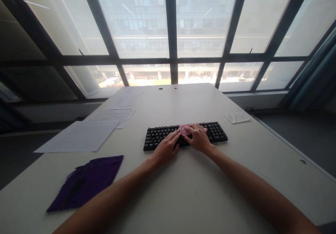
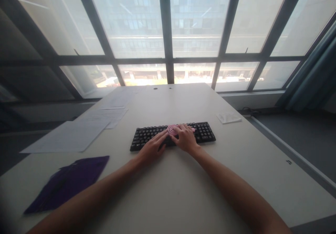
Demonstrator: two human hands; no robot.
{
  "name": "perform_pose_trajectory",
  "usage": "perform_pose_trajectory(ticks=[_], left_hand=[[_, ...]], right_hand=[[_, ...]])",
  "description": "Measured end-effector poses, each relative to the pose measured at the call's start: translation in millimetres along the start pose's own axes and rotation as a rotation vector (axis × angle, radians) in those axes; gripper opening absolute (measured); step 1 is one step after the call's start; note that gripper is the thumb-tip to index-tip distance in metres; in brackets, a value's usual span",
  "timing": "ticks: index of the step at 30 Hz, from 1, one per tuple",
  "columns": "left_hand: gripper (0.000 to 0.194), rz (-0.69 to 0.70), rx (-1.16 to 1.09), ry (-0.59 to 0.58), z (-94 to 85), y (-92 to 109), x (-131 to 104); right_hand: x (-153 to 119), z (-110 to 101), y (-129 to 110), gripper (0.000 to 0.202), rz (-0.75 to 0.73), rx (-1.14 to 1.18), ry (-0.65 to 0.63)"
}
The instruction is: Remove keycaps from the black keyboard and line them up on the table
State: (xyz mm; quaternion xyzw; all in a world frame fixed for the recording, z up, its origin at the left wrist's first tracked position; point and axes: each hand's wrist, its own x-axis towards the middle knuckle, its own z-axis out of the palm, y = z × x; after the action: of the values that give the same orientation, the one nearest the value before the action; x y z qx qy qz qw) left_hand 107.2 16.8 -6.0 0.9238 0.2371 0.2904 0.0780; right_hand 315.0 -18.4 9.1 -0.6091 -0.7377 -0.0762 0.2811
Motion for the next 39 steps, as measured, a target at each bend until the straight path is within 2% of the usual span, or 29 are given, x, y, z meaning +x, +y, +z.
perform_pose_trajectory(ticks=[4,10,19,39], left_hand=[[0.064,0.005,0.016,-0.001,0.2,-0.1,-0.1],[0.054,0.011,0.0,0.069,-4.2,2.9,1.0],[0.04,0.012,-0.028,0.099,-6.8,2.5,2.0],[0.046,0.01,-0.027,0.089,-5.7,4.6,1.5]], right_hand=[[-1.0,0.7,-0.3,0.039,0.003,-0.007,0.017],[-1.9,-2.6,1.2,0.041,-0.044,0.01,0.048],[-1.9,-3.1,-0.9,0.039,-0.098,0.047,-0.003],[-2.6,-4.3,-2.1,0.041,-0.082,0.022,0.026]])
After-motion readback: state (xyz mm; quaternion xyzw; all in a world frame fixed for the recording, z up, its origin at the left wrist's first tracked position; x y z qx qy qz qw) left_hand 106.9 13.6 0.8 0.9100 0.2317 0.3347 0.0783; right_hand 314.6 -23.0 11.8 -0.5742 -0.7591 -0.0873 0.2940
